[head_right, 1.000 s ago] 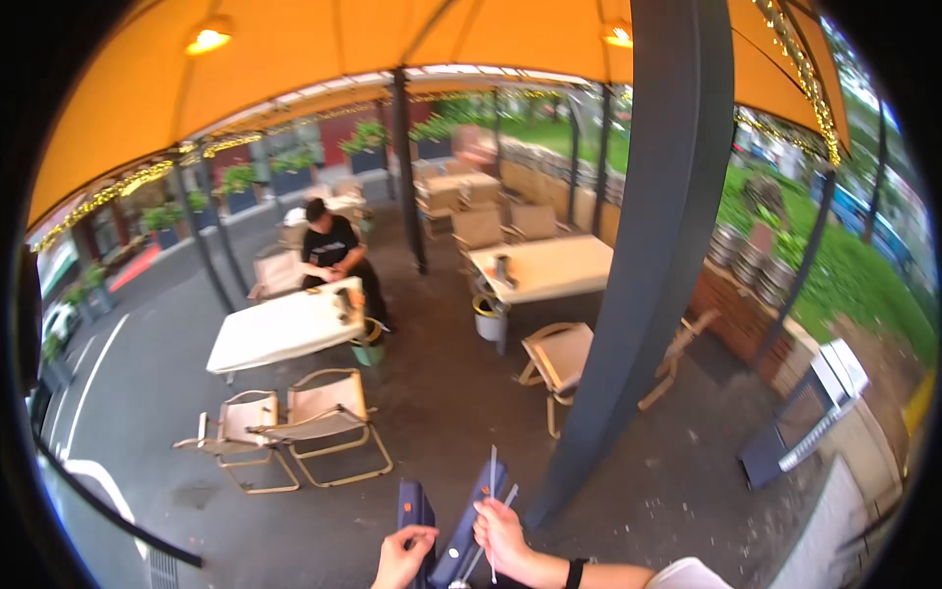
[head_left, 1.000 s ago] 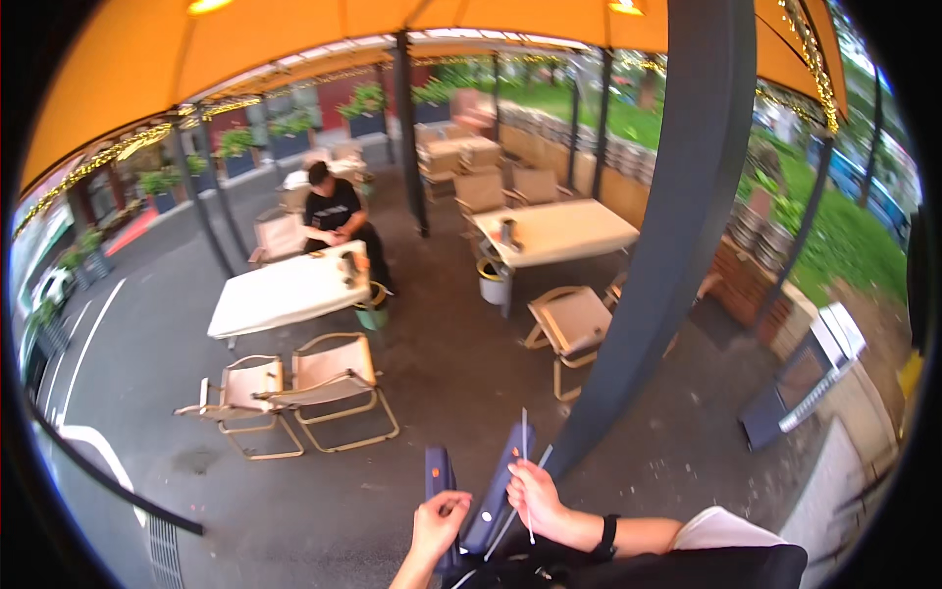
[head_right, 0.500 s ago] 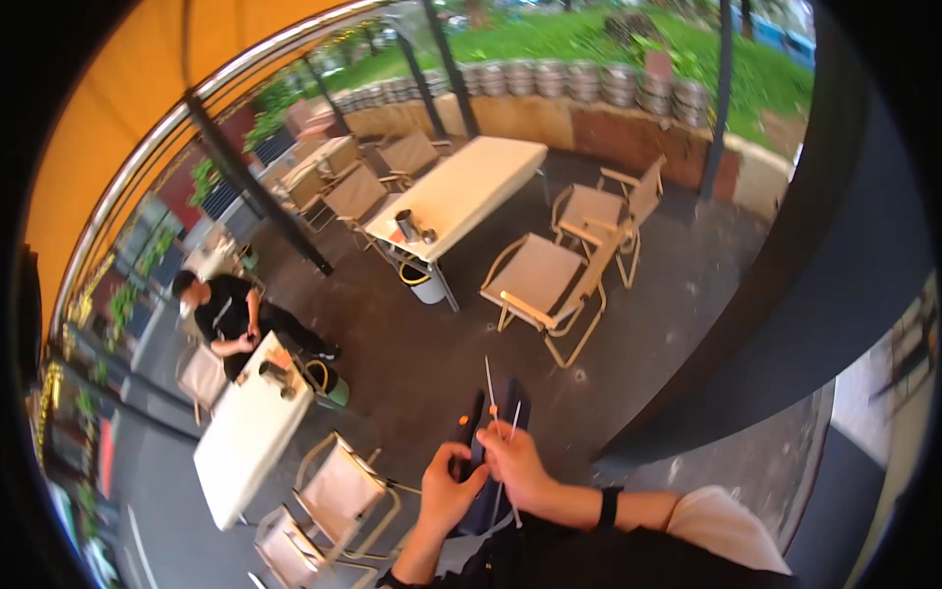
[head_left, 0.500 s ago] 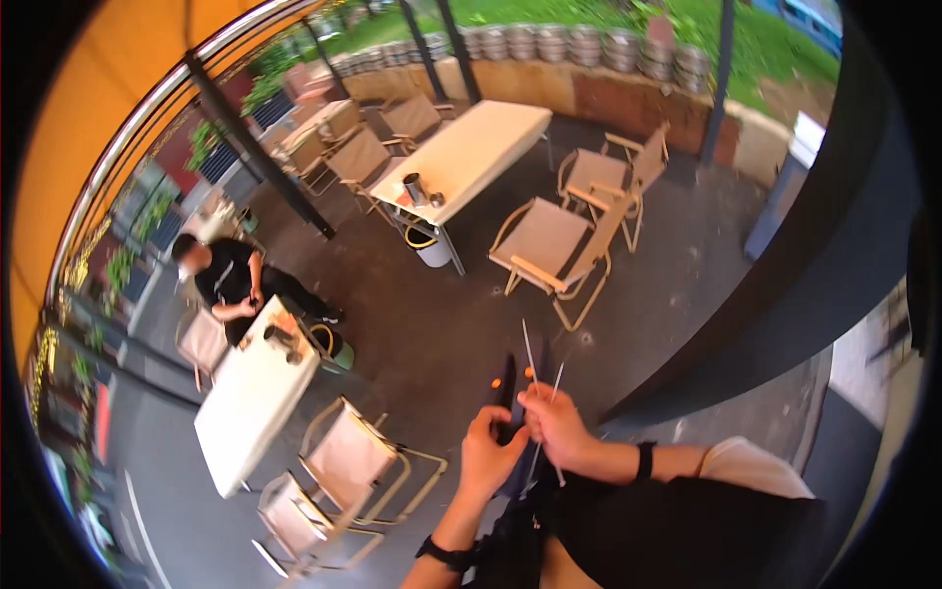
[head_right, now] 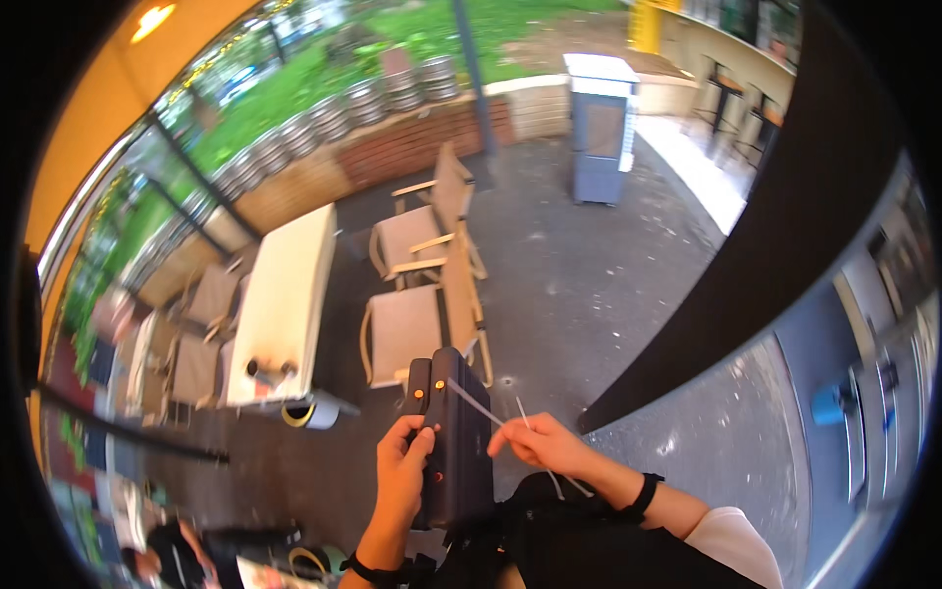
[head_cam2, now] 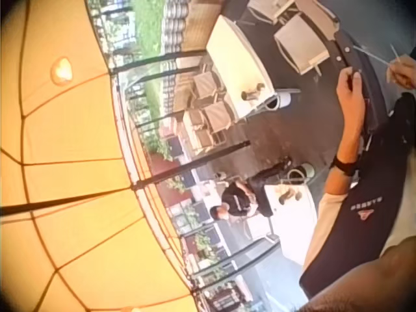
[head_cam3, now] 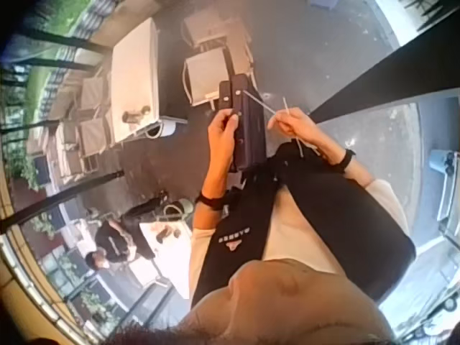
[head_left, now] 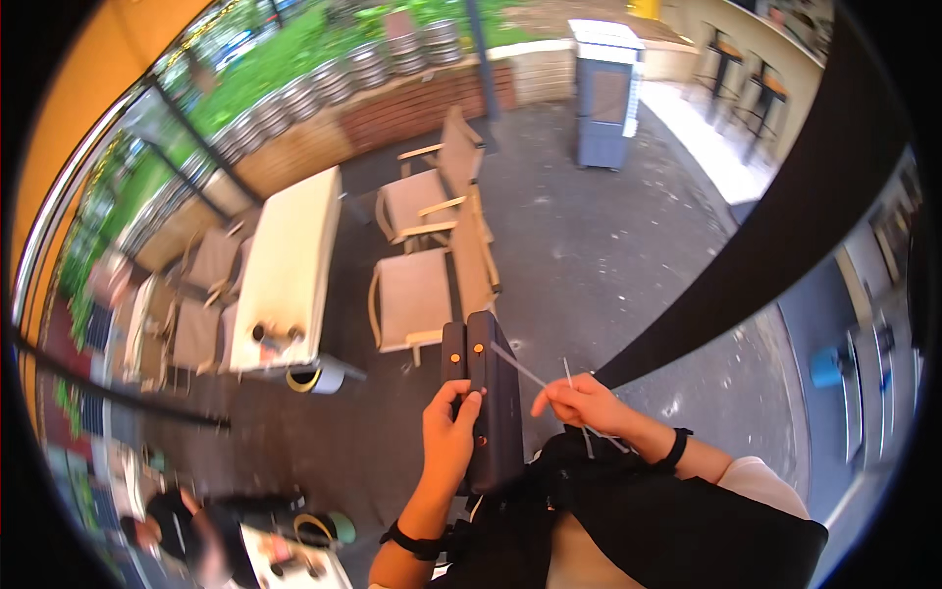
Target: The person retrieves a heater from a storage cabinet and uses plastic ties to secure it to a support pole under an outdoor canopy.
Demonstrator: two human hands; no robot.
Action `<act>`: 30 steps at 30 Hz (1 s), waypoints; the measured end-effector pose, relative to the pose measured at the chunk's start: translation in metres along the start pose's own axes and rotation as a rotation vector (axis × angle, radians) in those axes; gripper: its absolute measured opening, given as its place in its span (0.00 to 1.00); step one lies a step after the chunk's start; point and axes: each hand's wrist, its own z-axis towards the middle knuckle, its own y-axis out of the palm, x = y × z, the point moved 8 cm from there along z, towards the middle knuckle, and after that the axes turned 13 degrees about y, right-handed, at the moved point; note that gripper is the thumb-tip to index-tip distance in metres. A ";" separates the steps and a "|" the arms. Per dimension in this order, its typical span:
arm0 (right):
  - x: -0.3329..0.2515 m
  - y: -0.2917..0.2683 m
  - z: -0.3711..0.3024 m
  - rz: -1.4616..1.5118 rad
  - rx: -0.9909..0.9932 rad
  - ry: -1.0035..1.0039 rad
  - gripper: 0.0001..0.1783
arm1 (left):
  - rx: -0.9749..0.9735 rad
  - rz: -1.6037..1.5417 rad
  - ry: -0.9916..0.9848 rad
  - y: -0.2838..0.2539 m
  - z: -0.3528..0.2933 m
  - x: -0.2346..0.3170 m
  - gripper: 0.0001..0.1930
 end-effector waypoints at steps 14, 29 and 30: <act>-0.018 0.068 0.033 0.972 0.445 -0.399 0.10 | -1.093 0.243 0.336 0.055 0.094 0.035 0.04; -0.022 0.025 -0.033 0.724 0.864 -0.613 0.11 | -1.314 -0.063 -0.180 0.168 0.080 0.022 0.15; -0.023 0.021 -0.040 0.702 0.913 -0.606 0.11 | -1.333 -0.044 -0.147 0.178 0.081 0.027 0.14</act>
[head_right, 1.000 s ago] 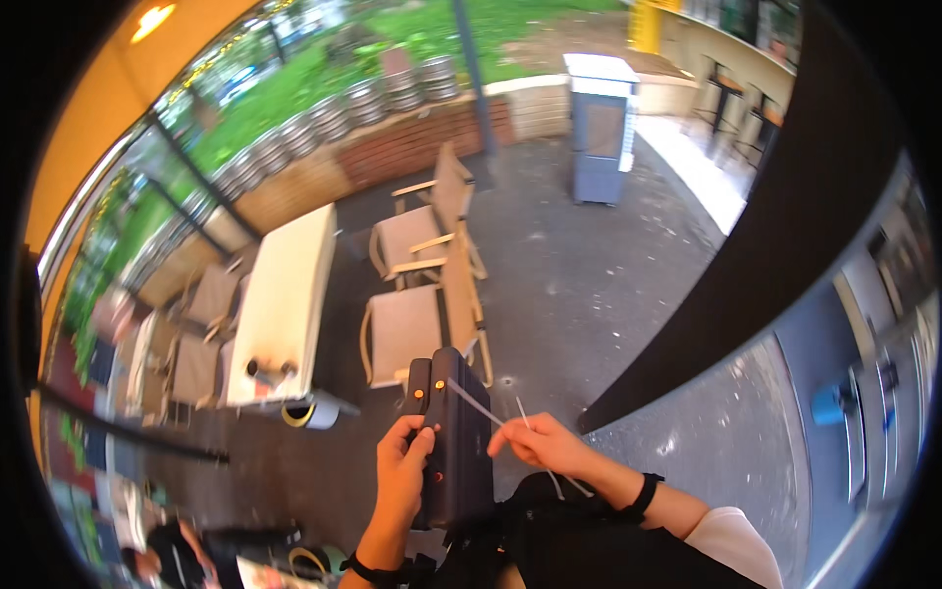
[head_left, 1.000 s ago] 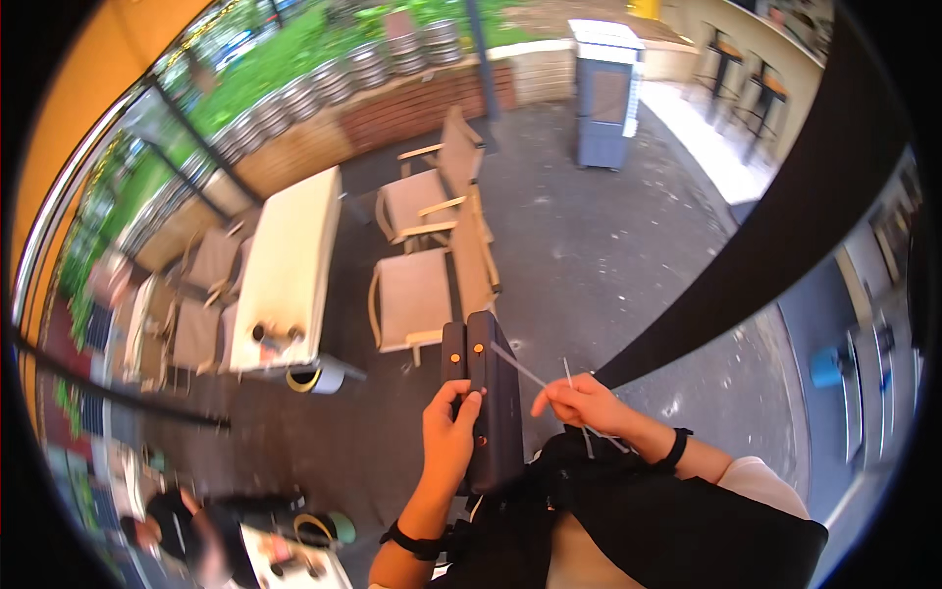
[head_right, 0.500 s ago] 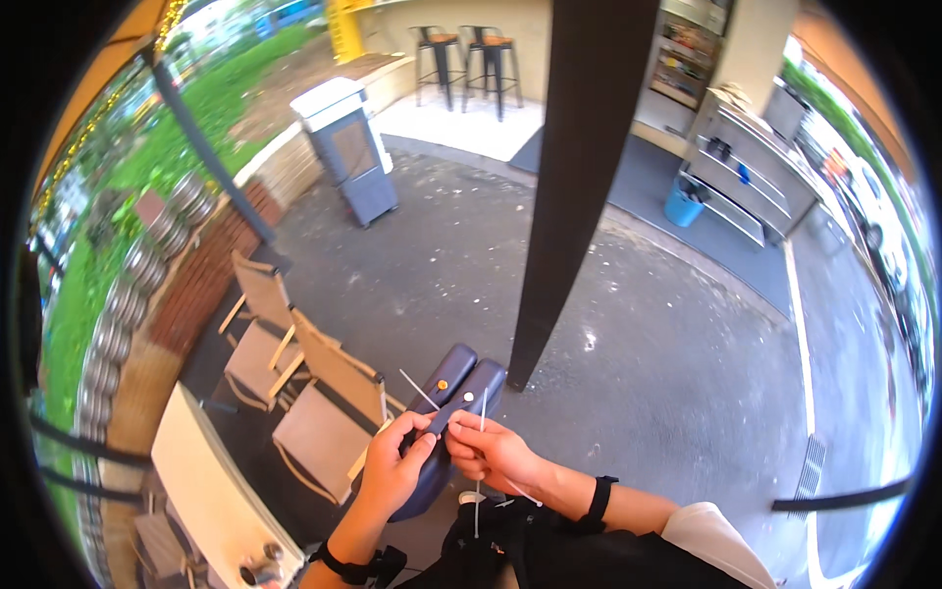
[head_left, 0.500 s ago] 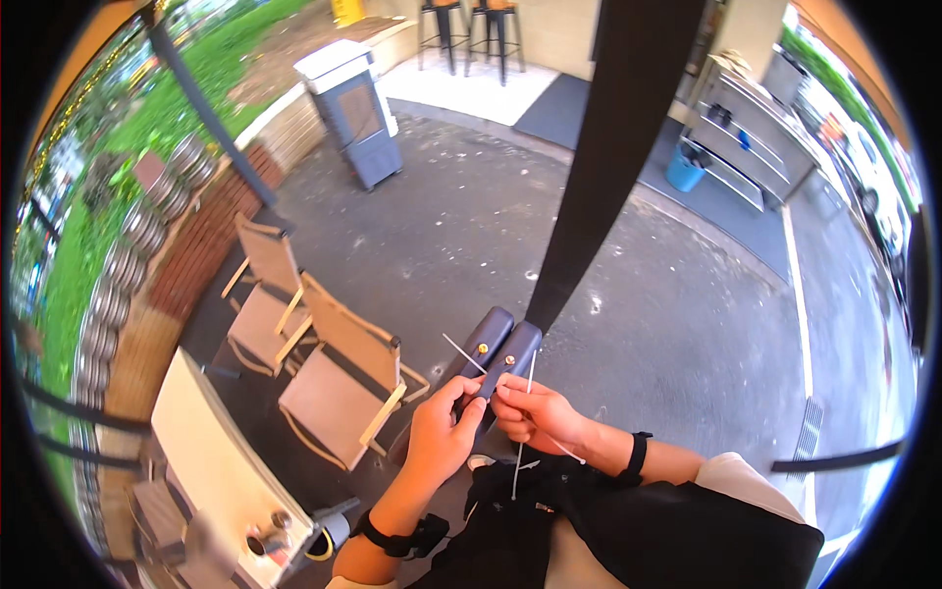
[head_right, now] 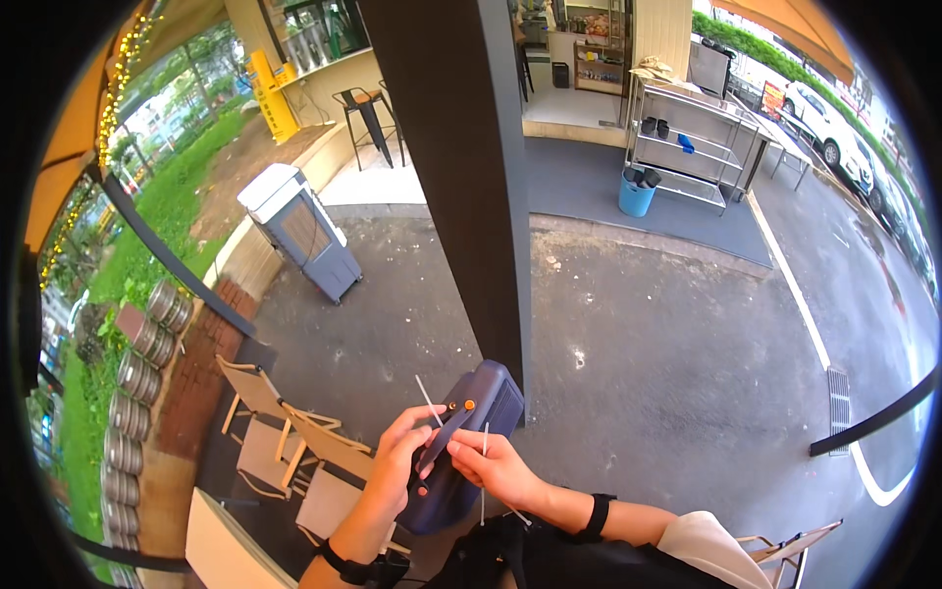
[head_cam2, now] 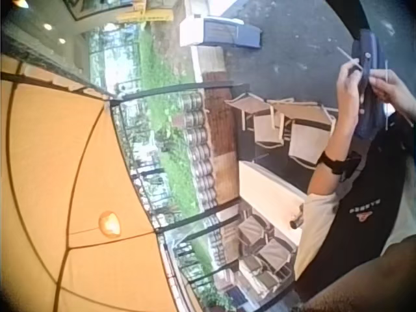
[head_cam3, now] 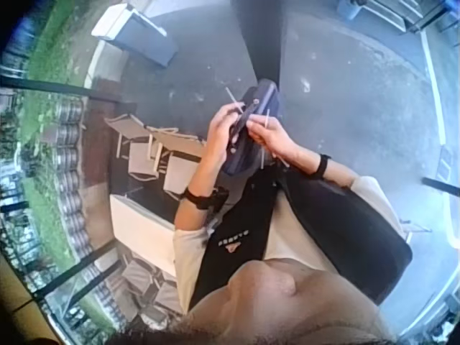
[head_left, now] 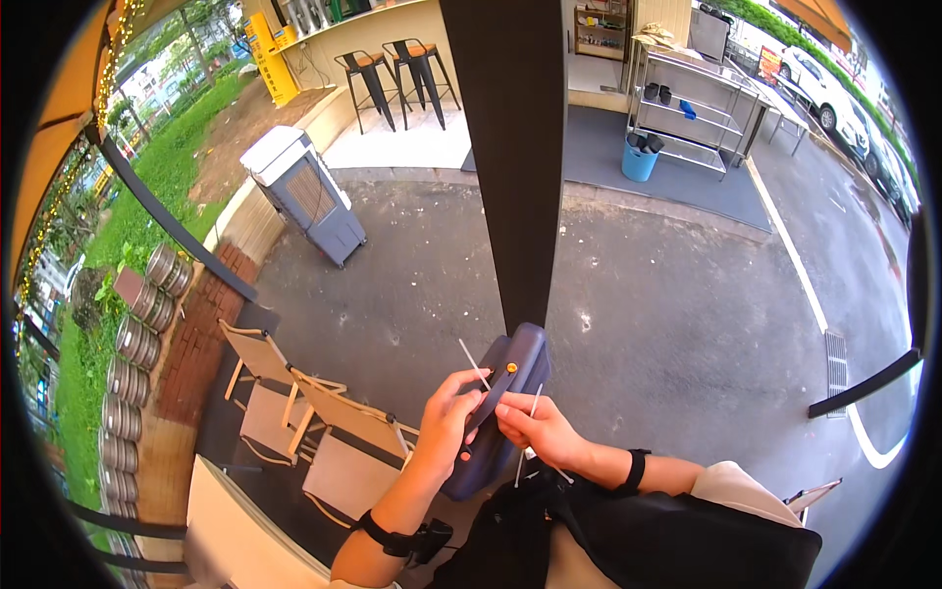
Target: The person retrieves a heater from a storage cabinet and uses plastic ties to secure it to a support pole under an outdoor canopy.
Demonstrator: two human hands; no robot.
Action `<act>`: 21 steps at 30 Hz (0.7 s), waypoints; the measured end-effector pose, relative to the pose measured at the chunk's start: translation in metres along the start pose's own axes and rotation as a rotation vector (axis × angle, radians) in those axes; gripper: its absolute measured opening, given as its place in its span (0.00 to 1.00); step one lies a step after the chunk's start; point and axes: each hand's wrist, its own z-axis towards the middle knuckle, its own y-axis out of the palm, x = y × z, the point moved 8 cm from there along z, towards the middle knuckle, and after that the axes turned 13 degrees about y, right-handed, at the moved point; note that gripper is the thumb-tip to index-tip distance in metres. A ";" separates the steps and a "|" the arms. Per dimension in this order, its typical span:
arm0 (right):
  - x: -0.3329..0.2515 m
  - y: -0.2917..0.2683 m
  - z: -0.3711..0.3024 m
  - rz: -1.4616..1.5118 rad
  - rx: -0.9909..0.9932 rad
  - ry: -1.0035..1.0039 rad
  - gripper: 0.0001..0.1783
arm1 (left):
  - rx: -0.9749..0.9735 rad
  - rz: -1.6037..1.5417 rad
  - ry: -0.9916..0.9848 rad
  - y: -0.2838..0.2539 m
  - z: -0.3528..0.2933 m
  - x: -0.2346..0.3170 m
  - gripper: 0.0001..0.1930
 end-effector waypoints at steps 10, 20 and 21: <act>-0.036 -0.005 0.024 -0.042 0.036 -0.148 0.08 | 0.062 0.309 0.186 -0.001 0.057 0.023 0.08; -0.078 0.018 -0.012 -0.645 0.433 -0.330 0.13 | -0.091 0.356 0.485 0.010 0.062 0.079 0.07; -0.082 0.021 -0.016 -0.653 0.443 -0.346 0.13 | -0.085 0.376 0.540 0.010 0.064 0.093 0.07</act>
